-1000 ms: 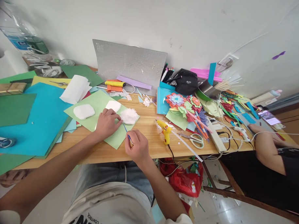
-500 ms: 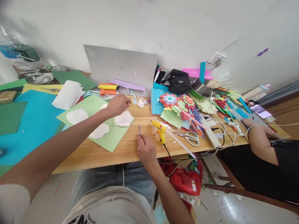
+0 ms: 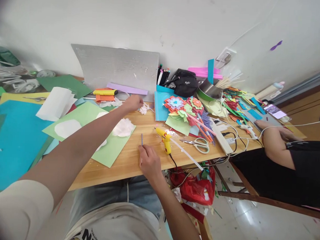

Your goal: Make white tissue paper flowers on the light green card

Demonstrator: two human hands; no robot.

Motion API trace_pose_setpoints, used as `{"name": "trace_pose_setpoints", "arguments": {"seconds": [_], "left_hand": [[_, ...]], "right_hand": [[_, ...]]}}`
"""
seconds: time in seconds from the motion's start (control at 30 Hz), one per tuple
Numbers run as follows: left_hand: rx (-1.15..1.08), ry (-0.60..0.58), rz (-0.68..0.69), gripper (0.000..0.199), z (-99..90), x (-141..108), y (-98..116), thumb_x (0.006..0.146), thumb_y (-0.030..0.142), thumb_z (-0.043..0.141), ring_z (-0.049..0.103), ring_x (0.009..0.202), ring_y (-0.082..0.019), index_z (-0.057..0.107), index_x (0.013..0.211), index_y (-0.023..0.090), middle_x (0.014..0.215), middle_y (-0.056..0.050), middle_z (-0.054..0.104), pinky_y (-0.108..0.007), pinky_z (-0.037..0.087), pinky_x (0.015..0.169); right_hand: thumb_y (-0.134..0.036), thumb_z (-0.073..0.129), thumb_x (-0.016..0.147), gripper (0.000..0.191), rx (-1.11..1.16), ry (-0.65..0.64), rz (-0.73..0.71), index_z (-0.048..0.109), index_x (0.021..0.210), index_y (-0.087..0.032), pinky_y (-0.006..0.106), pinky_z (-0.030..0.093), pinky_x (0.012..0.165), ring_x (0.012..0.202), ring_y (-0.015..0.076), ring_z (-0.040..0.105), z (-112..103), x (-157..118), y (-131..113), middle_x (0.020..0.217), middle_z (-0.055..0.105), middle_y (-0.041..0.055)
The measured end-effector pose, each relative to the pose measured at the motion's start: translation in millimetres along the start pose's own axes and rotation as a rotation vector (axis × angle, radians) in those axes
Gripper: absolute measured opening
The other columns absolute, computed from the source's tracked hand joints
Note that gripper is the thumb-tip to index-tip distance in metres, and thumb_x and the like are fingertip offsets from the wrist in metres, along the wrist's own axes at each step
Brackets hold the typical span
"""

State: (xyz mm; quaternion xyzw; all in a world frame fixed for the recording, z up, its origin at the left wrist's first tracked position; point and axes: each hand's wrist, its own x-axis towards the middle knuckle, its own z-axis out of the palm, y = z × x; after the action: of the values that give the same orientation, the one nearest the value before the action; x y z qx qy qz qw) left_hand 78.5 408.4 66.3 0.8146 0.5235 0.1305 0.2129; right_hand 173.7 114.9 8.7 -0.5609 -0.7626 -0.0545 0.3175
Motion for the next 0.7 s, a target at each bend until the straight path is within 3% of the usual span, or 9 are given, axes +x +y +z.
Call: {"name": "trace_pose_setpoints", "arguments": {"seconds": [0.3, 0.53, 0.6, 0.7], "left_hand": [[-0.109, 0.094, 0.014, 0.022, -0.7, -3, -10, 0.080, 0.014, 0.056, 0.062, 0.093, -0.023, 0.074, 0.093, 0.014, 0.097, -0.012, 0.072, -0.033, 0.045, 0.088], [-0.247, 0.181, 0.045, 0.011, -16.4, -10, -16, 0.082, 0.015, 0.058, 0.064, 0.090, -0.021, 0.069, 0.084, 0.013, 0.090, -0.011, 0.072, -0.032, 0.047, 0.086], [-0.404, 0.171, 0.047, 0.007, -24.5, -22, -17, 0.083, 0.017, 0.059, 0.066, 0.088, -0.020, 0.065, 0.084, 0.014, 0.087, -0.009, 0.071, -0.031, 0.048, 0.085], [-0.885, 0.044, 0.031, 0.006, -38.7, -56, -20, 0.084, 0.018, 0.063, 0.069, 0.083, -0.017, 0.058, 0.083, 0.014, 0.078, -0.006, 0.069, -0.033, 0.052, 0.085]], "right_hand": [[-0.008, 0.045, 0.090, 0.033, -0.009, 0.019, -0.008, 0.061, 0.117, -0.017, 0.035, 0.056, 0.083, 0.096, 0.0213, 0.064, -2, 1, -1, 0.104, 0.068, 0.0129], [-0.008, 0.046, 0.089, 0.031, 0.005, 0.015, 0.003, 0.062, 0.114, -0.015, 0.036, 0.057, 0.083, 0.095, 0.0223, 0.064, -2, 2, -2, 0.103, 0.068, 0.0143], [-0.008, 0.045, 0.089, 0.032, 0.013, 0.032, -0.002, 0.063, 0.115, -0.015, 0.036, 0.057, 0.082, 0.095, 0.0228, 0.065, -1, 0, 0, 0.103, 0.069, 0.0146], [-0.009, 0.045, 0.090, 0.035, 0.077, 0.111, -0.005, 0.062, 0.119, -0.018, 0.037, 0.057, 0.084, 0.099, 0.0224, 0.066, -3, -2, 1, 0.106, 0.069, 0.0141]]}}
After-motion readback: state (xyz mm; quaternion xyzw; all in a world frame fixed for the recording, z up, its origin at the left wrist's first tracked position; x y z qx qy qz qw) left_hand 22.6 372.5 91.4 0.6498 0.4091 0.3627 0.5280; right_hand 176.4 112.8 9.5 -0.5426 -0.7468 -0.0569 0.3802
